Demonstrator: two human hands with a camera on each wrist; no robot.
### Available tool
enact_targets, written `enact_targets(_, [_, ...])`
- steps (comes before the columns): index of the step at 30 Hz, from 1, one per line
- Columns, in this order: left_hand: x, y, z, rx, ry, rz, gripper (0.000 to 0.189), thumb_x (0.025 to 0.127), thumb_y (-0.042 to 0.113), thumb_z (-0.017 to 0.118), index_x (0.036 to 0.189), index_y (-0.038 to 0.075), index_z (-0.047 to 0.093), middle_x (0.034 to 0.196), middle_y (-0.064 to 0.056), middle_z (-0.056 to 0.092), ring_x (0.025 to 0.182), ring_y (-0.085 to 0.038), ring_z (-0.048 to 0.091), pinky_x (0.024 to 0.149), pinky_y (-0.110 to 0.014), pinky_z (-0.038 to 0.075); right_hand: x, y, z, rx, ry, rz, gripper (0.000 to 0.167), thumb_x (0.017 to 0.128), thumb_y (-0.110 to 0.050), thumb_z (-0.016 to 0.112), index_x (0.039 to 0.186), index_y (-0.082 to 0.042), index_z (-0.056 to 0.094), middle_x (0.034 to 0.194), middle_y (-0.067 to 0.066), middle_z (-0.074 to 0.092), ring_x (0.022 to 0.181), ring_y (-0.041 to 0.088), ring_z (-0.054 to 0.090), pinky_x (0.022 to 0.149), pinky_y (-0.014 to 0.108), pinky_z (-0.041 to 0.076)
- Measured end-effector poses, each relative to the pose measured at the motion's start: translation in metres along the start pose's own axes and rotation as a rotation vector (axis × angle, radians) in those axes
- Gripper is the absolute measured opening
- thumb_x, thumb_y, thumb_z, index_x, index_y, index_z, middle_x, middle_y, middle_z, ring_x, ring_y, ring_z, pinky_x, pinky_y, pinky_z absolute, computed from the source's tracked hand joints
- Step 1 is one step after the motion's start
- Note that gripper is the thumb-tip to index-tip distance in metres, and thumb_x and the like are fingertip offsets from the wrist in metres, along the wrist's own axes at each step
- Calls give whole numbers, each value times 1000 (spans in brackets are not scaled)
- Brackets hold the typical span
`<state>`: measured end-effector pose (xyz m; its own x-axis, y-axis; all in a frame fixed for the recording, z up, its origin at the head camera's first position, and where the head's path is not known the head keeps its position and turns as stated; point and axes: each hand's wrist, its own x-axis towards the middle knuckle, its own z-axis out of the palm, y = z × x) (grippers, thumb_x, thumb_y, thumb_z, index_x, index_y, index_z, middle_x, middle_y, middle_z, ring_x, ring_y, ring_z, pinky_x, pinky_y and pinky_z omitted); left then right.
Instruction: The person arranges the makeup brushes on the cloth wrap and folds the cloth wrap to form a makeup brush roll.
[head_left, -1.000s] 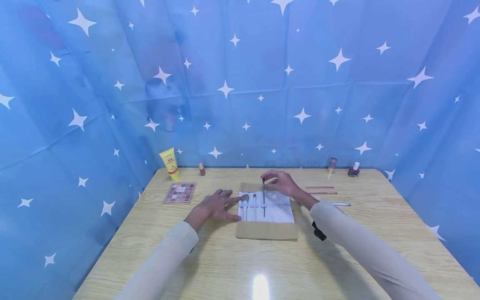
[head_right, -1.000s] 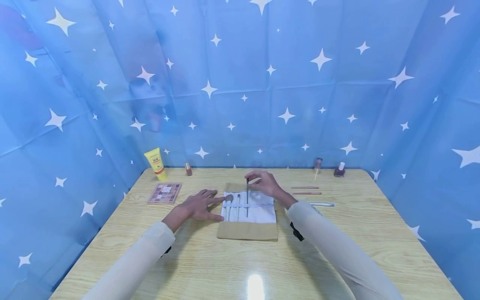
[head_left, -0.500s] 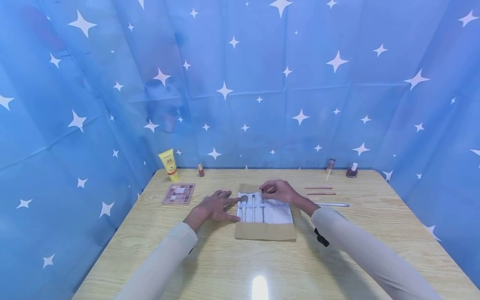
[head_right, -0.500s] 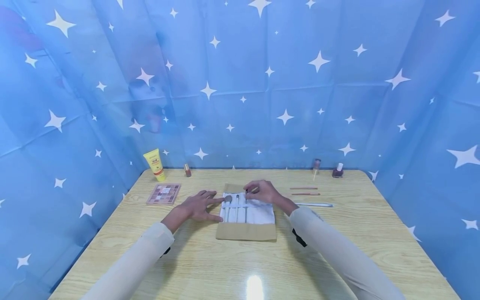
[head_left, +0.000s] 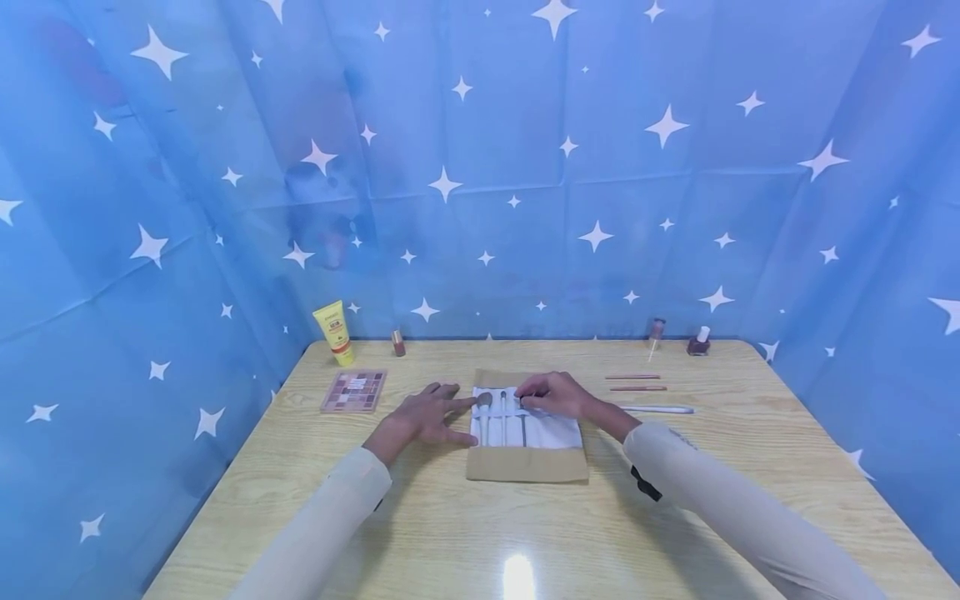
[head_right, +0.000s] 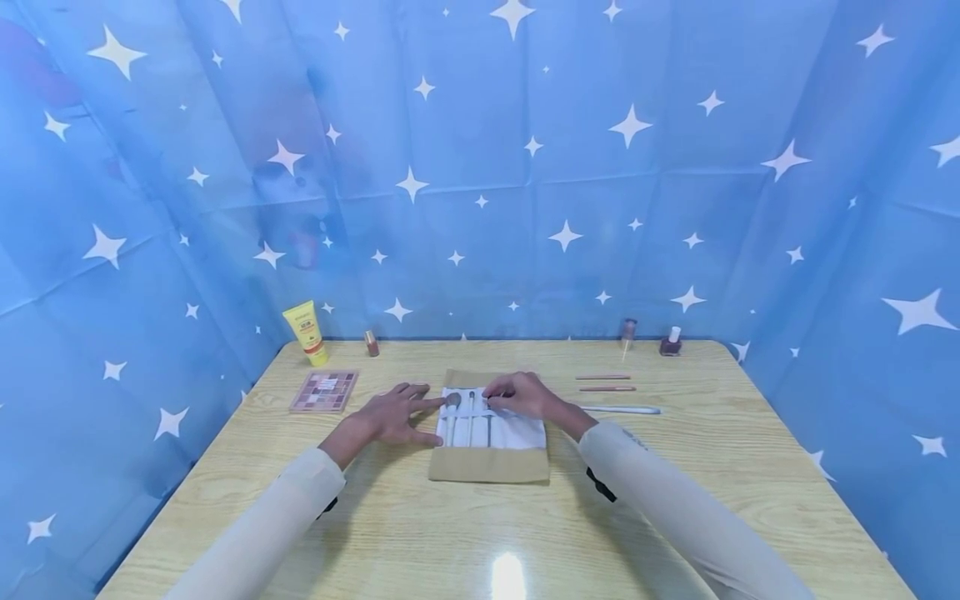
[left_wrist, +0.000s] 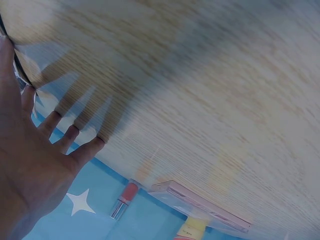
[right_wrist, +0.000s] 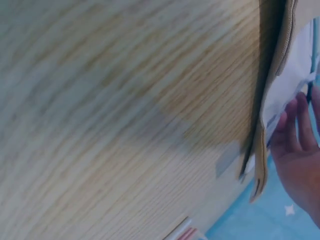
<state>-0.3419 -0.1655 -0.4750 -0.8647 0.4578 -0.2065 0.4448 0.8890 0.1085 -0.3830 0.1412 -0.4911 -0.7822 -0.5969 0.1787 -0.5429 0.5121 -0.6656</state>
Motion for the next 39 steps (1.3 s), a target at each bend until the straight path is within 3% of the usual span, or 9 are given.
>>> enact_targets(14, [-4, 0, -2, -5, 2, 15, 85, 88, 80, 57, 161, 42, 36, 171, -6, 25, 157, -37, 20, 120, -64, 29, -9, -6, 0, 13, -69, -133, 23, 101, 0, 63, 121, 7, 72, 112, 20, 76, 100, 30, 74, 84, 32, 61])
enact_targets(22, [-4, 2, -1, -5, 8, 23, 85, 88, 80, 57, 161, 41, 36, 171, -6, 27, 157, -38, 21, 119, -64, 31, -16, 0, -6, 12, -42, -234, 21, 98, 0, 66, 118, 7, 71, 103, 17, 77, 89, 21, 75, 75, 31, 62])
enact_targets(25, [-5, 3, -2, -5, 11, 19, 86, 88, 80, 58, 161, 41, 35, 171, -7, 27, 157, -37, 21, 119, -64, 31, -19, -1, -9, 13, -36, -200, 22, 98, -2, 68, 118, 6, 71, 104, 15, 77, 89, 19, 74, 77, 32, 62])
enact_targets(29, [-6, 3, -2, -9, 14, 13, 86, 88, 80, 58, 162, 41, 35, 171, -8, 26, 157, -38, 21, 119, -65, 31, -21, -2, -15, 5, -44, -112, 24, 98, -4, 69, 120, 6, 71, 107, 17, 77, 94, 27, 75, 84, 35, 61])
enact_targets(39, [-3, 1, 1, -1, 11, 28, 87, 88, 81, 56, 162, 42, 34, 171, -8, 26, 157, -37, 21, 119, -66, 30, -38, 3, -41, -16, -3, -69, 27, 98, -6, 71, 122, 6, 70, 103, 15, 77, 94, 32, 75, 83, 36, 62])
